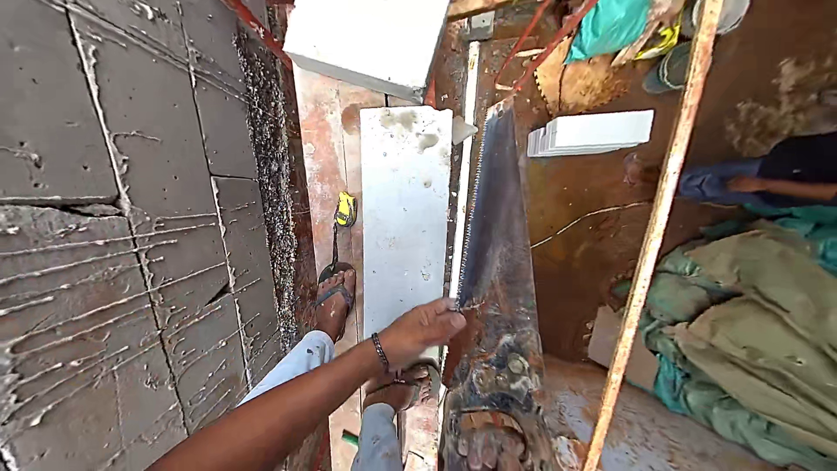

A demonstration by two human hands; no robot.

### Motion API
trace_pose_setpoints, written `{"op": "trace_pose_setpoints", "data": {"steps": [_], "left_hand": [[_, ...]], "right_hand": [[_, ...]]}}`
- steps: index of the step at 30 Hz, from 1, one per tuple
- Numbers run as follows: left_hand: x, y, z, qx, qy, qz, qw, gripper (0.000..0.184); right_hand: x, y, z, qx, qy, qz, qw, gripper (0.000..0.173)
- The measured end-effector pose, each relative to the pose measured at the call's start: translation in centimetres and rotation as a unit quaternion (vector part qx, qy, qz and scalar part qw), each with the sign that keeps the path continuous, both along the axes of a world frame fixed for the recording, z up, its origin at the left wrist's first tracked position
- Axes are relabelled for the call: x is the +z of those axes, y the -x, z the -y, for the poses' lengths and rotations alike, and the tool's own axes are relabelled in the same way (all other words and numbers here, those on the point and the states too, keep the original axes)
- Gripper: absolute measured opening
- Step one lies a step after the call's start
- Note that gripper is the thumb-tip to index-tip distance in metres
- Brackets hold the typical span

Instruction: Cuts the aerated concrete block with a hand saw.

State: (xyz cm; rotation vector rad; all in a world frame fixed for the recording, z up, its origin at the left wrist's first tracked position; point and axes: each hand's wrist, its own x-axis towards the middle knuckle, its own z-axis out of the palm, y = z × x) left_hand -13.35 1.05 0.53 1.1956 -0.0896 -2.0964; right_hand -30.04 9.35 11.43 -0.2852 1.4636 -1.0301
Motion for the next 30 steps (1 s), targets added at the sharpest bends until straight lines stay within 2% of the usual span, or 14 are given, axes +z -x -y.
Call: {"op": "trace_pose_setpoints", "data": {"steps": [2, 4, 6, 8, 10, 13, 16, 19, 21, 25, 27, 30], "left_hand": [[-2.8, -3.1, -1.3, -0.026, -0.038, 0.183, 0.982, 0.045], [-7.1, -6.4, -3.6, -0.032, -0.081, 0.367, 0.926, 0.045], [-11.1, -9.1, -6.4, -0.057, -0.137, 0.465, 0.873, 0.056], [-14.1, -10.5, -8.8, -0.082, -0.166, 0.469, 0.864, 0.064], [-16.0, -10.4, -10.2, -0.099, -0.164, 0.439, 0.878, 0.06], [-18.4, -8.1, -12.7, -0.097, -0.142, 0.414, 0.894, 0.056], [-20.8, -6.3, -13.5, -0.052, -0.111, 0.437, 0.891, 0.055], [-22.7, -6.0, -13.1, 0.017, -0.064, 0.459, 0.886, 0.054], [-23.4, -6.2, -12.5, 0.069, -0.006, 0.473, 0.879, 0.055], [-24.9, -9.1, -8.5, 0.146, 0.119, 0.485, 0.854, 0.068], [-25.2, -10.8, -5.4, 0.167, 0.174, 0.504, 0.829, 0.068], [-24.8, -15.0, 2.3, 0.176, 0.239, 0.563, 0.771, 0.064]], "right_hand": [[-2.8, -1.4, -0.4, 0.039, 0.065, -0.069, 0.995, 0.013], [-5.9, -2.1, -0.9, 0.089, 0.134, -0.133, 0.978, 0.024], [-7.7, -2.7, -1.3, 0.113, 0.183, -0.182, 0.959, 0.027], [-8.4, -3.3, -1.7, 0.114, 0.198, -0.198, 0.953, 0.025], [-9.3, -3.3, -2.3, 0.122, 0.222, -0.22, 0.942, 0.027], [-11.7, -1.1, -4.1, 0.222, 0.279, -0.321, 0.878, 0.043], [-14.2, 1.1, -3.6, 0.336, 0.315, -0.359, 0.812, 0.053], [-17.5, 2.3, -3.3, 0.318, 0.317, -0.39, 0.804, 0.056], [-20.2, 3.6, -3.6, 0.321, 0.304, -0.441, 0.781, 0.062], [-26.3, 4.5, -3.5, 0.354, 0.315, -0.496, 0.728, 0.071], [-28.7, 4.6, -3.7, 0.337, 0.321, -0.502, 0.729, 0.072], [-31.3, 4.1, -5.4, 0.307, 0.312, -0.506, 0.743, 0.075]]}}
